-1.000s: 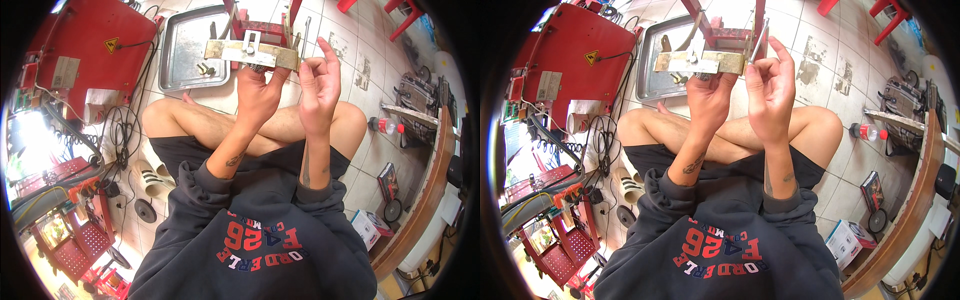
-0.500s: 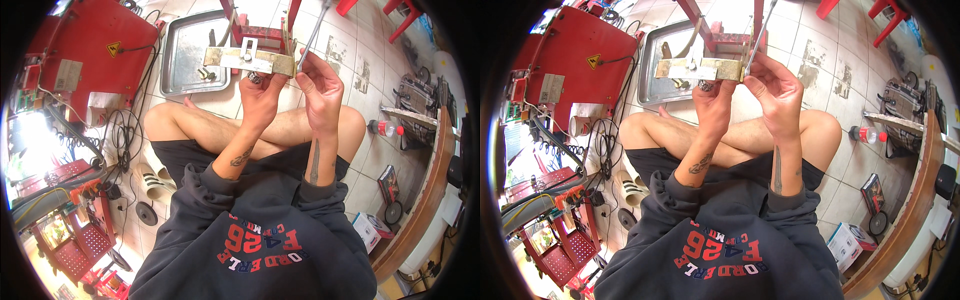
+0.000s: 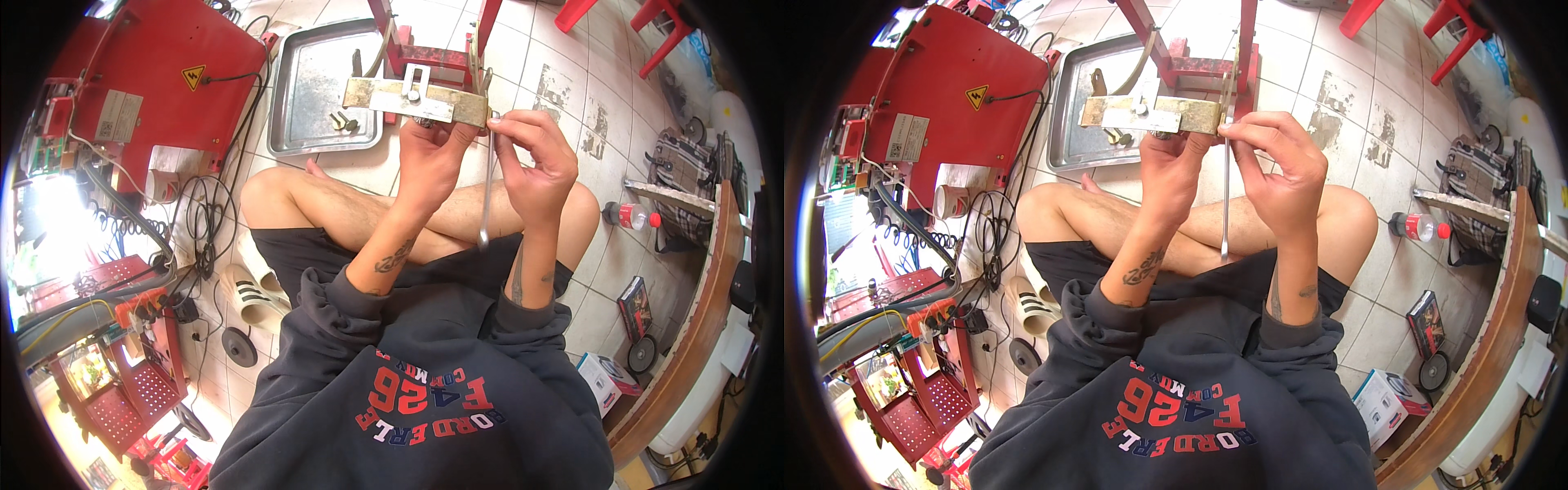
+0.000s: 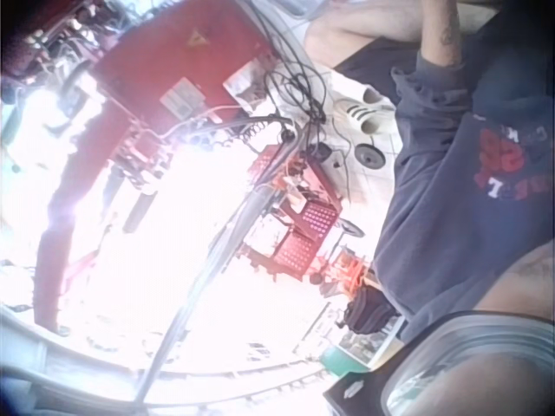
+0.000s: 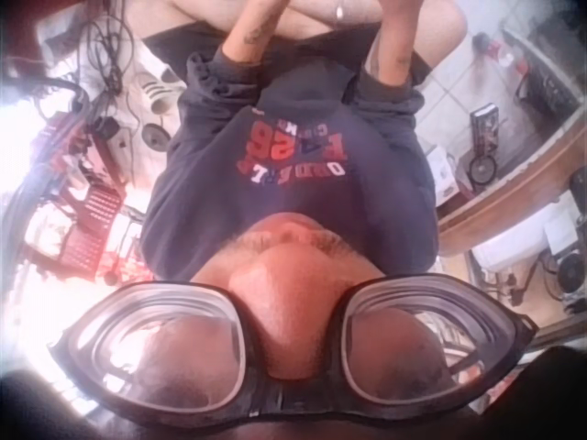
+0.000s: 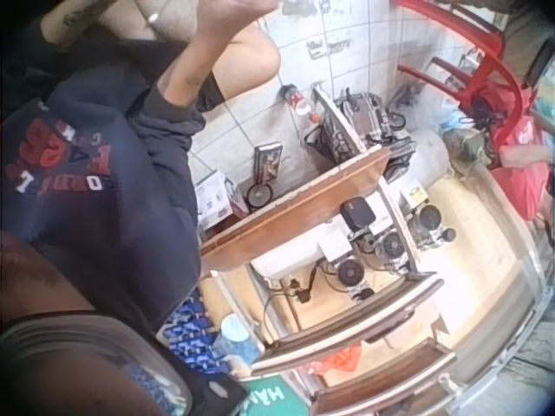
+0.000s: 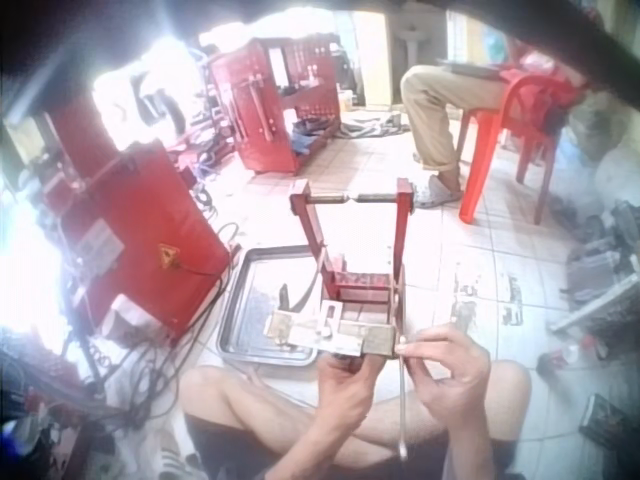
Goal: The person sits on the floor and uses a wrench to tighten bolts on a metal bracket assembly. They manipulate the bracket and bolts, occasionally picking up and placing down the wrench to adjust the fasteners.
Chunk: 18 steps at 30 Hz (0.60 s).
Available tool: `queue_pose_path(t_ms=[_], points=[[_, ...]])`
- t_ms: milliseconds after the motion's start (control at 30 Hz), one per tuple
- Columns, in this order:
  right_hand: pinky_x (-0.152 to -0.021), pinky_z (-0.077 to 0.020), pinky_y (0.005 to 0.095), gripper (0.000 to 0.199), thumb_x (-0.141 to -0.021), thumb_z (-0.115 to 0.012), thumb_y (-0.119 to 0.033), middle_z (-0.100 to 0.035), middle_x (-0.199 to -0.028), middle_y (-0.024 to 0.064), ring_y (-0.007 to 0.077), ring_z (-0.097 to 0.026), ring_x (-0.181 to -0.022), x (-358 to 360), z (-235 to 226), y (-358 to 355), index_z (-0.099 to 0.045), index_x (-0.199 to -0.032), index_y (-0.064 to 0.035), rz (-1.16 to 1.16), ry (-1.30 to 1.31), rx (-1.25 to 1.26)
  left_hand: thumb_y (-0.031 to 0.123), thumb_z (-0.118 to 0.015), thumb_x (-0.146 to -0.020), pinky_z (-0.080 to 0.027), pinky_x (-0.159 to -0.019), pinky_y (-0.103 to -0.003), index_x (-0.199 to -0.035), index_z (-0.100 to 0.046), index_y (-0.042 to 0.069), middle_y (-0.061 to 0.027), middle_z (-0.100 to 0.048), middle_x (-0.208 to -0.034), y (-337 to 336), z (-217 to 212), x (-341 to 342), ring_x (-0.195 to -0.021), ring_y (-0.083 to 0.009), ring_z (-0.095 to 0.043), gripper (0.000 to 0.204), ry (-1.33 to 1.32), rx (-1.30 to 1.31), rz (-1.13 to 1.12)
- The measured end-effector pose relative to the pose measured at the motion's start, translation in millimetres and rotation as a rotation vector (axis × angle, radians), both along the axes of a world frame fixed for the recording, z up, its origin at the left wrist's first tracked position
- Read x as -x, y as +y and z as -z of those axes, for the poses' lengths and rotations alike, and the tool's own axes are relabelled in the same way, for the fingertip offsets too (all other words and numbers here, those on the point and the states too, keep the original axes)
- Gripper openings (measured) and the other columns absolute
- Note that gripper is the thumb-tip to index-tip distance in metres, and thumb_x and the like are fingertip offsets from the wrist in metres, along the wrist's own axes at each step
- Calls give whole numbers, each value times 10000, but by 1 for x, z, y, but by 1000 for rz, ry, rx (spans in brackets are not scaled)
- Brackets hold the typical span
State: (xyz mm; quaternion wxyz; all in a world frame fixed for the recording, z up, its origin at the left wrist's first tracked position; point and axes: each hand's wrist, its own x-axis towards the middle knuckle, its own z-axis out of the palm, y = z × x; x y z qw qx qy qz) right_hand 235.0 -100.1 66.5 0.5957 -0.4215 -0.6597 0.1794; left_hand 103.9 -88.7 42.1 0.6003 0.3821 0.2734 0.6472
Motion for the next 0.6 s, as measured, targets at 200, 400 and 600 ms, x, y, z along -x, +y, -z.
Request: queue_pose_path(t_ms=[200, 400, 600], points=[[-755, -541, 252, 254, -808, -691, 110, -672, -976, 92, 147, -646, -892, 13, 20, -7, -729, -1031, -7, -8, 317, 27, 39, -657, -932, -520, -791, -259, -1094, -656, -3, -61, -699, -1000, -5, 3, -12, -901, -111, -645, 168, -21, 31, -109], [-728, -551, 240, 267, -829, -707, 88, -658, -1013, 81, 136, -641, -890, 32, 19, -12, -697, -1091, 34, 153, 316, 28, 44, -651, -937, -523, -762, -260, -1068, -663, -9, -56, -699, -977, -10, 2, -12, -877, -110, -643, 142, 22, 24, -151], [-719, -557, 240, 298, -837, -693, 97, -661, -944, 65, 124, -650, -875, 30, 9, -16, -678, -1129, 44, 10, 597, 325, 47, -637, -946, -523, -729, -259, -1073, -666, -12, -59, -702, -960, -8, 3, -8, -852, -114, -643, 142, 23, 41, -95]])
